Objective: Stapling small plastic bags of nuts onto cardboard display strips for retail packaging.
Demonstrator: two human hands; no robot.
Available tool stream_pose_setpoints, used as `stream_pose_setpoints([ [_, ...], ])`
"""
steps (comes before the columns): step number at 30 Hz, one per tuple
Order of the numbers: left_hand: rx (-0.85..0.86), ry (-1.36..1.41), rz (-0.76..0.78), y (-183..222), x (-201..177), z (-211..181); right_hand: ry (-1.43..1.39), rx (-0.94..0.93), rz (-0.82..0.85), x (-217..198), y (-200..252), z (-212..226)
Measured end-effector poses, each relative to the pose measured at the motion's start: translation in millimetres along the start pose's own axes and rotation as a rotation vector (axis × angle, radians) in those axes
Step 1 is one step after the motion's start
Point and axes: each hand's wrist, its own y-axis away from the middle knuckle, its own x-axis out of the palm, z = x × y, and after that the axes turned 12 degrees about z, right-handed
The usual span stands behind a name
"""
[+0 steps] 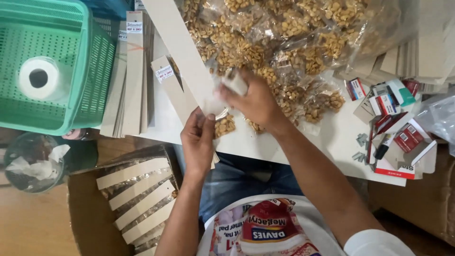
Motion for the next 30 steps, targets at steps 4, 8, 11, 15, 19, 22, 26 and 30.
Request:
stream_pose_setpoints([
  [4,0.062,-0.144,-0.008,2,-3,8,-0.271,0.066,-0.123,30,-16,11],
  [8,0.060,-0.369,-0.116,15,5,20,-0.502,0.027,-0.297,57,-23,-4],
  [11,0.056,-0.476,-0.133,25,3,39,-0.527,-0.005,-0.336,69,-22,-29],
  [15,-0.014,-0.590,-0.142,31,-15,64,-0.063,0.002,-0.199,59,6,-55],
  [19,-0.153,-0.472,-0.105,28,-64,90,1.239,-0.214,-0.239,10,29,-124],
  [22,-0.212,-0.159,-0.163,6,-62,94,1.272,-0.260,-0.317,-22,21,-119],
  [26,-0.304,0.081,-0.090,-3,-33,44,-0.158,0.177,0.131,-28,30,-28],
  [30,-0.393,0.339,-0.107,-4,-22,41,0.473,0.249,0.287,-21,6,-3],
])
